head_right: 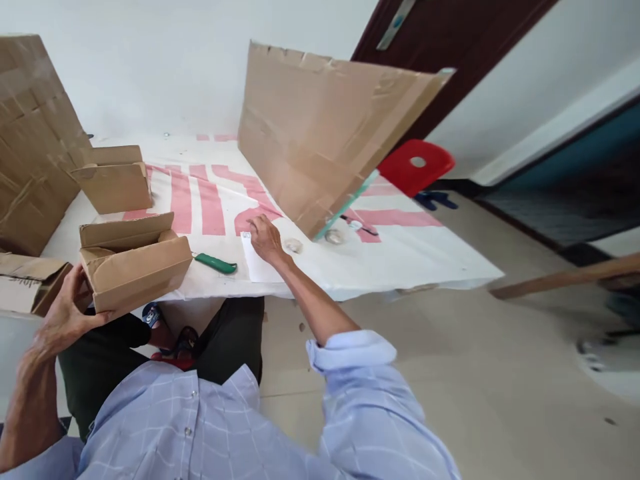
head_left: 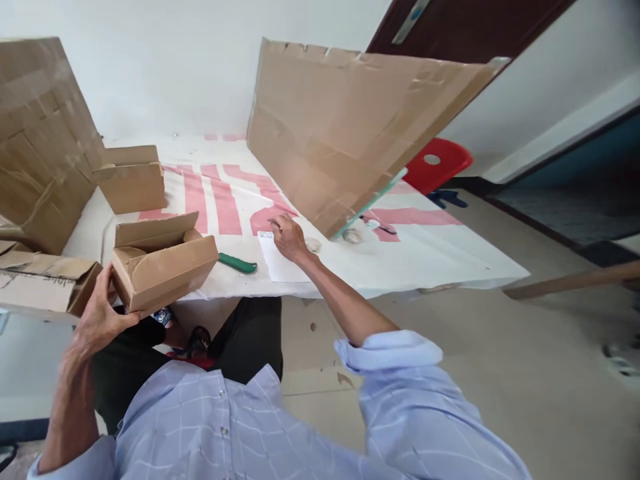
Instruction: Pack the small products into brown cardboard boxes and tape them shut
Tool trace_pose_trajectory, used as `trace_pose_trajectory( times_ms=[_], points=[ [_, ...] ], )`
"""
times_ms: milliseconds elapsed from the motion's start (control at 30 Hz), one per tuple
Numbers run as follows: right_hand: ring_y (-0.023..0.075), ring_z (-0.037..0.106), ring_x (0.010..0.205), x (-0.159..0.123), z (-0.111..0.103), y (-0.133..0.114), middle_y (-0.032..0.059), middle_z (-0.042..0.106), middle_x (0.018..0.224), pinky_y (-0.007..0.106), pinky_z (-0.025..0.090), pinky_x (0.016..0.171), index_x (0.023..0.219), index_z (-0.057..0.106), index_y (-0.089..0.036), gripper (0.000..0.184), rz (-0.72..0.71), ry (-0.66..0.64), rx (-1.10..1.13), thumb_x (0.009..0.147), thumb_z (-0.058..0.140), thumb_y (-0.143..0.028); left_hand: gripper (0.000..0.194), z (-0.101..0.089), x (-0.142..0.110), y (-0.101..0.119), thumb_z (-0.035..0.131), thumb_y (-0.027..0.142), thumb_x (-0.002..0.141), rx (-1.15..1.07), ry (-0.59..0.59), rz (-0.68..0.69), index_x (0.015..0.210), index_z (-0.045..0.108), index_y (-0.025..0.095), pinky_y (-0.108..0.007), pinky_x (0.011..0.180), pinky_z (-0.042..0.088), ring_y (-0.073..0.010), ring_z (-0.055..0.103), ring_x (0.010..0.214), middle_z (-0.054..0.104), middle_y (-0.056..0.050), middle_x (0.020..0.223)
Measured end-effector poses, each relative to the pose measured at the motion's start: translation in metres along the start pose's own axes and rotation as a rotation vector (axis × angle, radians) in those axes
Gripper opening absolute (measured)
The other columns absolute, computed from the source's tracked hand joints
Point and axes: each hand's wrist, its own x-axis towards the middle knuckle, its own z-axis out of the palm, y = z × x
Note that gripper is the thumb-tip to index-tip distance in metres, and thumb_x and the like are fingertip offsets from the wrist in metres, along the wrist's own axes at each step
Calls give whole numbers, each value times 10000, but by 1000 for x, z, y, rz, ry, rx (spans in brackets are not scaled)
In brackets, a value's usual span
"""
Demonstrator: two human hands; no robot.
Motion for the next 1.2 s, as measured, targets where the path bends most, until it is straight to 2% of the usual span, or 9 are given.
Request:
trace_pose_trajectory(
  times_ms=[100,233,367,467,667,867,967,1100,1200],
  points=[
    [253,687,1011,-11,-5,-61,115,738,1098,394,597,873,1093,740,-207,275,-283,82,264,1070,480,-293,1172,1,-1,-17,898,473,675,-53,-36,-92,1659,324,200,-617,1242,487,-438,553,1509,551,-211,1612],
    [275,691,1162,-24,-19,-142,109,749,1218,470,594,1029,1230,749,-234,281,-635,-36,317,1060,634,-425,1064,9,3,-24,876,509,653,-79,-61,-91,1552,433,152,-626,1243,471,-470,564,1477,577,-220,1553],
    [286,708,1103,-42,-33,-182,125,758,1199,478,619,961,1268,741,-199,331,-793,-172,250,1024,717,-421,1021,18,6,-22,849,525,693,-187,-96,-45,1553,446,152,-588,1247,479,-440,571,1470,584,-191,1546],
    [248,711,1018,-73,-37,-188,93,768,1078,437,612,921,1071,765,-212,154,-894,-137,229,1056,667,-330,1124,23,7,-23,887,584,668,-308,-111,-34,1607,416,186,-590,1217,513,-445,573,1468,586,-199,1570],
    [210,699,907,-123,-31,-187,90,773,1029,379,600,793,897,730,-207,206,-991,-192,236,1067,616,-230,1196,30,9,-35,904,597,696,-402,-165,44,1678,350,200,-559,1238,502,-423,511,1550,476,-238,1690],
    [221,741,1007,-76,-20,-199,95,759,1047,370,624,897,1024,719,-207,209,-796,-242,263,1100,525,-211,1265,38,9,-44,936,504,679,-454,-189,51,1716,279,199,-542,1244,493,-421,402,1628,388,-232,1748],
    [267,760,1045,-47,-4,-202,120,765,1152,410,629,913,1150,737,-206,155,-780,-362,109,1036,646,-259,1300,44,5,-44,944,499,650,-503,-190,39,1727,271,223,-562,1222,509,-436,399,1626,432,-238,1720],
    [362,707,1306,-19,28,-200,160,729,1400,473,600,1054,1339,722,-243,447,-763,-555,-73,913,804,-348,1281,49,0,-49,940,419,638,-538,-196,78,1732,300,233,-610,1273,438,-443,422,1605,436,-224,1721],
    [357,697,1335,-7,44,-201,150,741,1395,444,574,1089,1362,725,-256,452,-797,-706,-189,919,767,-340,1277,49,-1,-56,930,332,616,-544,-174,94,1732,315,247,-600,1322,371,-438,409,1605,407,-188,1749]
  ],
)
